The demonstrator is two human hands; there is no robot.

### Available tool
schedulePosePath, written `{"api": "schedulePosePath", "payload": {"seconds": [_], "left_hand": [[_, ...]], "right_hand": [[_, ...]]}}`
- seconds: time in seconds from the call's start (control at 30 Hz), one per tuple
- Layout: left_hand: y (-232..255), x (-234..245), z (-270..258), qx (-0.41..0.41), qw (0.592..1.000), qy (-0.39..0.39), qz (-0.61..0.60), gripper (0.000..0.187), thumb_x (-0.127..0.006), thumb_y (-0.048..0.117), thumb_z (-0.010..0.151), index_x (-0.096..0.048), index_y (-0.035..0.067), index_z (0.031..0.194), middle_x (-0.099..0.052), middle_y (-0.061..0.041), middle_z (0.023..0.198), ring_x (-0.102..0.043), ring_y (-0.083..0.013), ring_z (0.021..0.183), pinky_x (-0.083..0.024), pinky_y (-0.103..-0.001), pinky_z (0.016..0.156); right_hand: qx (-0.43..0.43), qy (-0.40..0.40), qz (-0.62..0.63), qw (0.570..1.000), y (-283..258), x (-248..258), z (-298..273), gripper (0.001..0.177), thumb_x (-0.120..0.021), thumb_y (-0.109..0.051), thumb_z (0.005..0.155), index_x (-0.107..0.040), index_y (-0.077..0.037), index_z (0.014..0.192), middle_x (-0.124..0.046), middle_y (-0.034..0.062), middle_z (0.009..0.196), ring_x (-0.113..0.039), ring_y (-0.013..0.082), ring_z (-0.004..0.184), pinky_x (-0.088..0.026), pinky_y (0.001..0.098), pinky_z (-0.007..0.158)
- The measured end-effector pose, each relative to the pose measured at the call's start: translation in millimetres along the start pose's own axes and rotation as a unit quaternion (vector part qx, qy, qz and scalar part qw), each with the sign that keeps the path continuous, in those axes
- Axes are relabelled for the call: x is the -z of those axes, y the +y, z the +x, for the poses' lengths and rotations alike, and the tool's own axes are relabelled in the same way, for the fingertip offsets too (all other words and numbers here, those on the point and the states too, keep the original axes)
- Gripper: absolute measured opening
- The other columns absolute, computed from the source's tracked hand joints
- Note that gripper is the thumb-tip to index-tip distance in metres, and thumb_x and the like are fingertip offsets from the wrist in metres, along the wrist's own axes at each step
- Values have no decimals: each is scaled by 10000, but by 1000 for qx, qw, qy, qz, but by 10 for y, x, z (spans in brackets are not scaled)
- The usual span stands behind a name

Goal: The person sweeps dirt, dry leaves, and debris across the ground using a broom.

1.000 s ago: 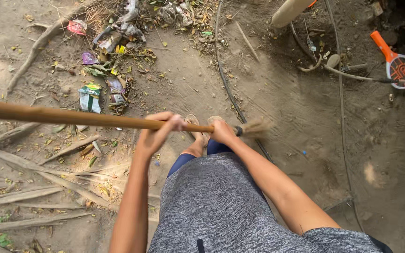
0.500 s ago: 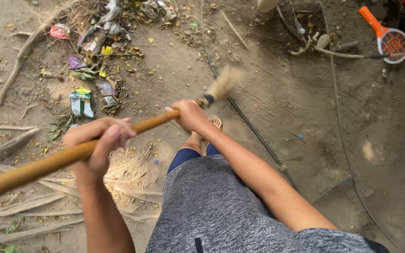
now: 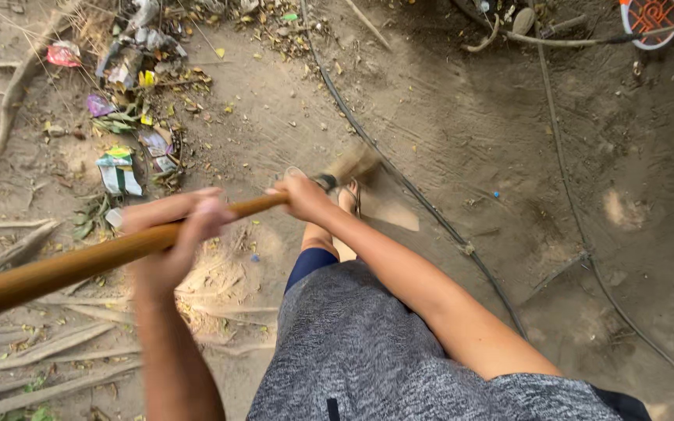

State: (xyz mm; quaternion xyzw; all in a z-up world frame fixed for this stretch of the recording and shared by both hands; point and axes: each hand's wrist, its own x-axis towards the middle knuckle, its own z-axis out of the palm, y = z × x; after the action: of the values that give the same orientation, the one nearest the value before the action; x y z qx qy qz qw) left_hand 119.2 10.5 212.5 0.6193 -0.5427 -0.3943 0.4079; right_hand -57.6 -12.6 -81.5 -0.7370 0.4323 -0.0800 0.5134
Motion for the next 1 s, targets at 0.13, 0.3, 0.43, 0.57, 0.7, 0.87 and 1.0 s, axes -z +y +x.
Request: {"api": "schedulePosePath", "payload": {"seconds": [0.13, 0.3, 0.43, 0.57, 0.7, 0.87, 1.0], "left_hand": [[422, 116, -95, -96, 995, 8, -22, 255, -600, 39, 968, -632, 17, 716, -660, -44, 710, -726, -155, 729, -626, -345, 922], [171, -283, -120, -56, 995, -44, -75, 225, -602, 70, 998, -692, -20, 812, -649, -49, 707, -634, -121, 643, -647, -357, 971], [-413, -888, -8, 78, 982, -115, -128, 253, -638, 134, 984, -747, -18, 814, -709, -40, 710, -618, -92, 624, -501, -263, 586], [-518, -982, -160, 93, 957, -89, -262, 297, -623, 132, 1052, -648, -13, 793, -679, -32, 774, -631, -92, 753, -524, -268, 703], [-128, -385, -450, 120, 992, 14, 38, 274, -647, 149, 976, -765, -21, 796, -636, -34, 616, -559, -102, 573, -439, -297, 539], [265, 4, -452, -19, 992, 89, -89, 337, -589, 161, 1045, -605, 30, 734, -637, -19, 735, -698, -97, 793, -611, -303, 1013], [185, -318, -321, 36, 997, 19, -65, 246, -616, 155, 951, -718, 8, 783, -715, -41, 739, -624, -86, 625, -547, -307, 737]], "right_hand": [[31, 7, 77, 997, -666, 346, -115, 343, -633, -352, 989, -661, -76, 789, -665, 154, 739, -663, 354, 709, -510, 469, 696], [-88, -21, 18, 996, -141, 496, -659, 239, -669, -313, 979, -720, -99, 884, -701, 182, 803, -710, 374, 787, -514, 485, 720], [-221, -23, -83, 971, 834, 321, -1014, 197, -792, -208, 754, -729, -78, 889, -700, 194, 905, -693, 413, 894, -556, 517, 733], [-168, -98, -127, 973, 1115, 169, -783, 181, -791, -271, 735, -766, -150, 866, -734, 160, 898, -721, 372, 883, -568, 487, 752], [-22, -1, -78, 997, 327, -15, -129, 259, -685, -377, 924, -733, -135, 845, -715, 155, 858, -694, 391, 843, -530, 513, 704], [78, 49, -22, 995, -431, 197, -37, 318, -628, -386, 973, -718, -114, 833, -706, 151, 845, -683, 402, 855, -514, 517, 710], [-36, 2, -42, 998, -84, 552, -466, 252, -670, -375, 932, -736, -142, 863, -715, 157, 834, -701, 391, 827, -524, 498, 710]]}}
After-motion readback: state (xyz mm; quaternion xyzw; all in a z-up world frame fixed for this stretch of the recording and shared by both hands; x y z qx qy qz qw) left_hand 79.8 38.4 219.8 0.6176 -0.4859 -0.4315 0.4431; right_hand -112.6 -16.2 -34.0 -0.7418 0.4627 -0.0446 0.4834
